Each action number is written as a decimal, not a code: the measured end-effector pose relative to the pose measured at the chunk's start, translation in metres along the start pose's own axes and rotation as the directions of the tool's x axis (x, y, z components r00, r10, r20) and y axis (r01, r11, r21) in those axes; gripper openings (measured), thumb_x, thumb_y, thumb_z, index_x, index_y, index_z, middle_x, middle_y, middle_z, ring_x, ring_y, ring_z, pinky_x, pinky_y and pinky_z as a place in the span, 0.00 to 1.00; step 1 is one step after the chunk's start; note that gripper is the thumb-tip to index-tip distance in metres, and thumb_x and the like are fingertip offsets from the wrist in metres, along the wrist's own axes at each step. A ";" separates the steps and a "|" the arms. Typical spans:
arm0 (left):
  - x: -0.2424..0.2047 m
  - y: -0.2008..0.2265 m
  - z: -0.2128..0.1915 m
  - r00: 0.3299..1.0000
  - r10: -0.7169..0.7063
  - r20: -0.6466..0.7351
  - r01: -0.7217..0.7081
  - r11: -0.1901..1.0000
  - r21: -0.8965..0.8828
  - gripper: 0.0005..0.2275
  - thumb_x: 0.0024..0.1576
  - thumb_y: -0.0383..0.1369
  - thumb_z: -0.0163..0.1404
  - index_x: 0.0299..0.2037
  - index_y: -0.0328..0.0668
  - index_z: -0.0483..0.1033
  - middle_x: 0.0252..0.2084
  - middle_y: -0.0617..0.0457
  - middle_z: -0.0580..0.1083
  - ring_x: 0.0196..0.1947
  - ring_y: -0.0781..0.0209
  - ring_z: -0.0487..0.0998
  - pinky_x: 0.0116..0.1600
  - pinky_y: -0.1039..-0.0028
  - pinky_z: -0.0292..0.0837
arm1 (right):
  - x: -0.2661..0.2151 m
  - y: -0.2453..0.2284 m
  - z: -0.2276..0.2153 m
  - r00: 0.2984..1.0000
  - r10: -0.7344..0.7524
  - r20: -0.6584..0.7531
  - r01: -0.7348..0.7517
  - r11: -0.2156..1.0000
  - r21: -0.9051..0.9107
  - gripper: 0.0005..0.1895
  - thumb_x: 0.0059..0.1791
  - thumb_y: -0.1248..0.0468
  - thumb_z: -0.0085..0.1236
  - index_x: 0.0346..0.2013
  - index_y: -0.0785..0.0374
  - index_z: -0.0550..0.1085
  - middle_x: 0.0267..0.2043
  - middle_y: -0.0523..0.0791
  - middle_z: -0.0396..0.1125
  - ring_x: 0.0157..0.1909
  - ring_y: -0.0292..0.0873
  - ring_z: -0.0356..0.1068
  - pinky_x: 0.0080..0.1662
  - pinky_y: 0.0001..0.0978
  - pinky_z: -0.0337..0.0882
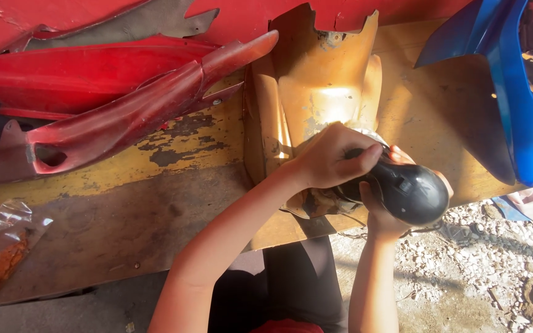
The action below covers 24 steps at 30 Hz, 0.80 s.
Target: The person uses a handheld electric sander with a brush attachment to sand the surface of a yellow motorcycle fairing. They move the tool across the curved plastic bodywork, focusing on smoothing the surface. Other red and blue motorcycle parts are visible nearby on the workbench.
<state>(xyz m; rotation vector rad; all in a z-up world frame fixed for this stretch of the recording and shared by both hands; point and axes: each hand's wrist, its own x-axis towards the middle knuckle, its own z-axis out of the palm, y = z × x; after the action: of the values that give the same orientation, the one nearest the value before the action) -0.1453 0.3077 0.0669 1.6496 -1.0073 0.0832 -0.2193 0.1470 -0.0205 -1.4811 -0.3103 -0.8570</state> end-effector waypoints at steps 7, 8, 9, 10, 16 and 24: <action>0.009 0.005 0.007 0.996 0.088 0.023 -0.088 0.996 -0.030 0.16 0.63 0.40 0.43 0.27 0.36 0.70 0.23 0.47 0.66 0.23 0.57 0.64 0.34 0.69 0.66 | 0.000 0.003 -0.005 0.995 -0.046 -0.086 0.040 0.997 -0.064 0.34 0.43 0.73 0.67 0.63 0.67 0.67 0.63 0.49 0.67 0.67 0.47 0.66 0.73 0.38 0.64; 0.008 0.003 0.004 0.997 0.071 0.015 -0.071 0.997 -0.014 0.17 0.63 0.40 0.43 0.27 0.36 0.70 0.22 0.47 0.65 0.23 0.57 0.63 0.34 0.69 0.66 | 0.001 0.003 -0.002 0.996 -0.042 -0.077 0.036 0.996 -0.078 0.34 0.44 0.74 0.67 0.63 0.67 0.66 0.64 0.50 0.66 0.67 0.48 0.66 0.73 0.38 0.64; 0.007 0.002 0.001 0.999 0.052 0.007 -0.052 0.999 0.003 0.17 0.63 0.41 0.43 0.27 0.36 0.70 0.21 0.47 0.65 0.22 0.57 0.62 0.33 0.69 0.66 | 0.002 0.004 0.001 0.997 -0.037 -0.068 0.031 0.995 -0.090 0.33 0.45 0.74 0.67 0.63 0.68 0.66 0.66 0.50 0.66 0.67 0.48 0.66 0.73 0.39 0.63; 0.005 0.002 0.002 0.999 0.050 0.009 -0.050 0.999 0.004 0.17 0.63 0.41 0.43 0.27 0.36 0.70 0.21 0.47 0.65 0.22 0.57 0.62 0.33 0.69 0.66 | 0.001 0.001 0.002 0.997 -0.035 -0.069 0.029 0.996 -0.089 0.33 0.45 0.74 0.67 0.63 0.68 0.66 0.66 0.50 0.66 0.67 0.48 0.66 0.73 0.39 0.63; 0.003 0.008 0.019 0.999 0.039 0.028 -0.039 0.999 -0.007 0.19 0.64 0.42 0.43 0.26 0.36 0.70 0.21 0.46 0.64 0.22 0.55 0.61 0.32 0.68 0.65 | -0.019 0.001 -0.016 0.997 0.049 -0.065 -0.051 0.998 -0.027 0.35 0.41 0.75 0.67 0.62 0.68 0.66 0.65 0.50 0.66 0.69 0.48 0.66 0.75 0.41 0.64; 0.010 0.009 0.019 0.998 0.035 0.048 -0.037 0.998 0.045 0.18 0.62 0.43 0.44 0.26 0.37 0.72 0.20 0.47 0.67 0.21 0.55 0.66 0.31 0.68 0.65 | -0.012 0.010 -0.013 0.988 -0.044 -0.147 0.040 0.999 -0.030 0.33 0.46 0.71 0.70 0.64 0.67 0.66 0.63 0.50 0.67 0.67 0.47 0.66 0.73 0.38 0.64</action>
<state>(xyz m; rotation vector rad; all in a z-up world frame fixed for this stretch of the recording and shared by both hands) -0.1530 0.2863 0.0725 1.6822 -1.0776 0.0923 -0.2250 0.1373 -0.0378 -1.4317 -0.2215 -1.0025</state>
